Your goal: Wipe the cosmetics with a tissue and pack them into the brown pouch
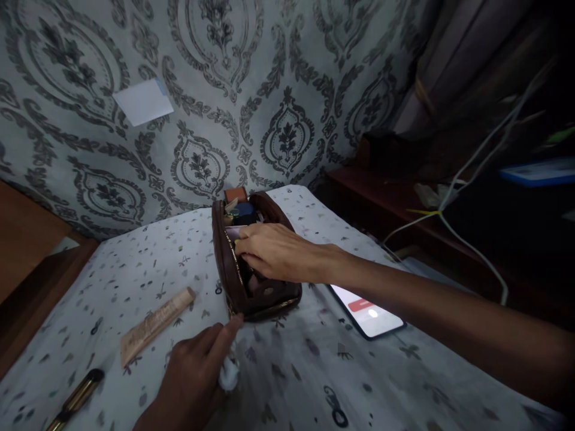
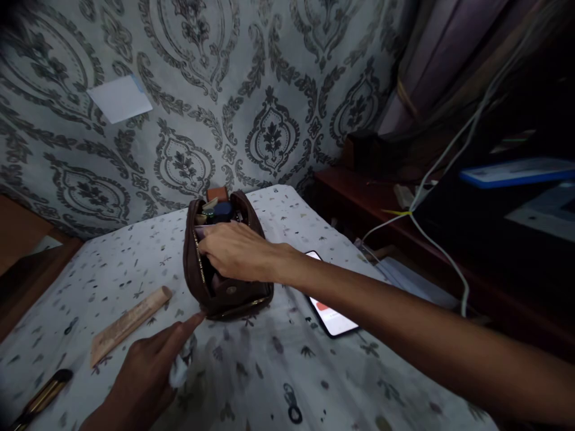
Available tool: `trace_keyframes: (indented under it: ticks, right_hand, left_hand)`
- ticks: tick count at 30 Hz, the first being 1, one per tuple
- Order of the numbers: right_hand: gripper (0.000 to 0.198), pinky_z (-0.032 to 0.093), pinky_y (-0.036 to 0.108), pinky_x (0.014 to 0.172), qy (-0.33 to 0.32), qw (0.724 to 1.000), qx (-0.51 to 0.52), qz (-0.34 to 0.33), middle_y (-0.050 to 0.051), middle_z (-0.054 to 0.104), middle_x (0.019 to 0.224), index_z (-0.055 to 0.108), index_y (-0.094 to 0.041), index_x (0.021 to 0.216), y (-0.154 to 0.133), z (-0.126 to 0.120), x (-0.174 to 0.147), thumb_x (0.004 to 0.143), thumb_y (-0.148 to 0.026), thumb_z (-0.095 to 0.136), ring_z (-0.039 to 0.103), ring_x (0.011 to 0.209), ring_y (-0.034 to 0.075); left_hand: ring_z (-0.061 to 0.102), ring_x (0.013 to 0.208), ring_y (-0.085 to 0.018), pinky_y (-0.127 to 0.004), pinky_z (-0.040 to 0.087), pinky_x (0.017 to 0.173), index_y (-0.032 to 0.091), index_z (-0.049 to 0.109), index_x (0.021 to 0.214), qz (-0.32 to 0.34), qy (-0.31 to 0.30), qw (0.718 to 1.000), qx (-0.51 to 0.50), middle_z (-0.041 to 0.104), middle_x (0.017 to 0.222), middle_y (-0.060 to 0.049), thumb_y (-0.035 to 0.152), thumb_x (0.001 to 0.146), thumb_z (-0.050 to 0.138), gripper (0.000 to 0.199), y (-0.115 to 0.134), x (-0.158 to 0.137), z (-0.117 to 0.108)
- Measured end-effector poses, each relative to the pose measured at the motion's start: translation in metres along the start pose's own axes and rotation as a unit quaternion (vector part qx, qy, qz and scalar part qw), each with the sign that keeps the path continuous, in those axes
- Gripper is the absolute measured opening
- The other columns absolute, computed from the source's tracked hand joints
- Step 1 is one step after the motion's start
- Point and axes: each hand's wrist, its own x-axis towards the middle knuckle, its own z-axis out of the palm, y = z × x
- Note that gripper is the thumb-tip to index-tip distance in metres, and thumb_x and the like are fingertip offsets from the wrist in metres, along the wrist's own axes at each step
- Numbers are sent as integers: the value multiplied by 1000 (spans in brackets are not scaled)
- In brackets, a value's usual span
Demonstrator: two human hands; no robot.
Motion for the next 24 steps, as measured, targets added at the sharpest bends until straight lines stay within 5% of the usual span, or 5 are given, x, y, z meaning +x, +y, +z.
trace_keyframes:
  ticks: [8, 16, 24]
  right_hand:
    - [20, 47, 33, 74, -109, 992, -57, 25, 16, 71, 105, 74, -13, 101, -5, 9, 11, 83, -16, 65, 68, 97, 31]
    - [38, 51, 38, 82, -178, 981, -61, 37, 15, 70, 116, 67, -16, 119, -10, 1, 14, 83, -24, 72, 66, 108, 33]
    - [37, 46, 34, 83, -152, 987, -21, 48, 13, 70, 117, 68, -19, 120, -8, 3, 18, 85, -10, 58, 65, 111, 30]
  left_hand:
    - [71, 89, -23, -30, 60, 69, 25, 38, 145, -56, -60, 997, -9, 72, 109, -7, -1, 52, 43, 97, 6, -23, 6]
    - [71, 95, -23, -32, 60, 75, 24, 43, 141, -64, -83, 994, -31, 71, 117, -9, -3, 55, 41, 91, 6, -37, 9]
    - [71, 102, -24, -32, 59, 80, 25, 50, 137, -131, -130, 982, -32, 71, 119, -7, -3, 53, 41, 89, 5, -45, 0]
